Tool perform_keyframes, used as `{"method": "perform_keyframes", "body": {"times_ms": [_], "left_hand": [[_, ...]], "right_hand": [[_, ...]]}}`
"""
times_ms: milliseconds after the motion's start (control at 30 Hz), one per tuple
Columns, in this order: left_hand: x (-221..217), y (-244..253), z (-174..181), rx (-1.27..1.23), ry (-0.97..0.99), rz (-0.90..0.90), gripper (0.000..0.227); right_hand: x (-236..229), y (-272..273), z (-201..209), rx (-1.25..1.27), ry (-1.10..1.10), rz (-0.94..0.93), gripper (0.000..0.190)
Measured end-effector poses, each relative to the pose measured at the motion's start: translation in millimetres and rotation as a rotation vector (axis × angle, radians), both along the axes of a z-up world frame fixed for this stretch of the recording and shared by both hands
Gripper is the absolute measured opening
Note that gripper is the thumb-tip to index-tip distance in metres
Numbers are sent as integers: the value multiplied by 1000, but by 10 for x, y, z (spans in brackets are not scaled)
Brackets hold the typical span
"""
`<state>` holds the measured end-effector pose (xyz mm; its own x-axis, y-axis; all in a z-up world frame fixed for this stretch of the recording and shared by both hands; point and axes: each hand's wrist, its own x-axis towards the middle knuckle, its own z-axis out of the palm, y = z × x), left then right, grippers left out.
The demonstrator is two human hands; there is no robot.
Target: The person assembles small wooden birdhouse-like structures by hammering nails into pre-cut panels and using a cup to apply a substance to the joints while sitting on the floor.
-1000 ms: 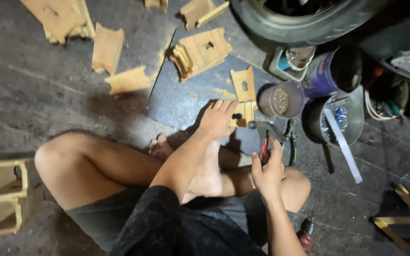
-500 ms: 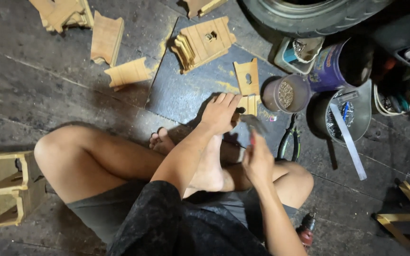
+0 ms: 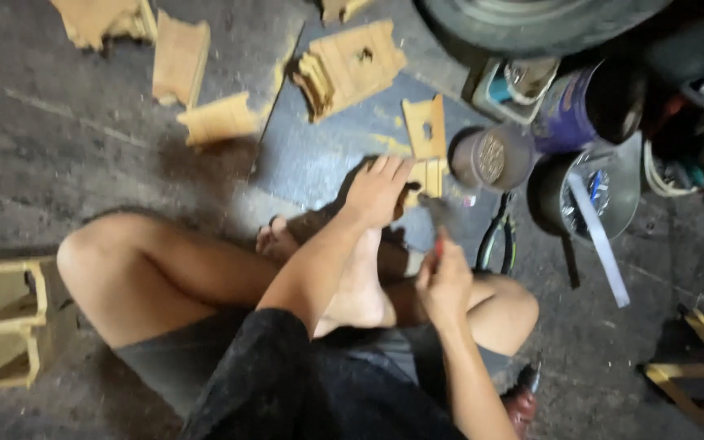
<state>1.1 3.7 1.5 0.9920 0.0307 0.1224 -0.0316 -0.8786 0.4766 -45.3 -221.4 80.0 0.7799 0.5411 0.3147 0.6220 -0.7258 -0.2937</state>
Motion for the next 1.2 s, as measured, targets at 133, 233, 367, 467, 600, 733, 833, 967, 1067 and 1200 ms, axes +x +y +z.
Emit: {"method": "perform_keyframes", "body": {"times_ms": [133, 233, 367, 467, 600, 733, 833, 967, 1067, 1200], "left_hand": [[209, 64, 16, -8, 0, 19, 97], [-14, -31, -51, -1, 22, 9, 99], [34, -6, 94, -22, 44, 10, 96], [-82, -72, -55, 6, 69, 6, 103], [28, -14, 27, -70, 78, -19, 98], [19, -1, -33, -19, 24, 0, 96], [85, 31, 176, 1, 20, 20, 89], [-63, -46, 50, 4, -3, 36, 89], [68, -32, 101, 25, -61, 32, 91], [-19, -2, 148, 37, -27, 29, 90]], "right_hand": [[284, 162, -68, 28, 79, 24, 60], [89, -46, -199, -31, -71, -20, 58], [112, 137, 8, -39, 18, -36, 56], [2, 128, 98, -29, -3, 22, 44], [187, 135, 6, 24, -15, 46, 56], [100, 33, -80, 71, -84, -12, 50], [217, 137, -40, -13, 43, 15, 61], [77, 25, -131, -90, 0, -37, 50], [200, 49, -84, -65, -25, -28, 52], [138, -203, -402, -149, 55, -54, 16]]}}
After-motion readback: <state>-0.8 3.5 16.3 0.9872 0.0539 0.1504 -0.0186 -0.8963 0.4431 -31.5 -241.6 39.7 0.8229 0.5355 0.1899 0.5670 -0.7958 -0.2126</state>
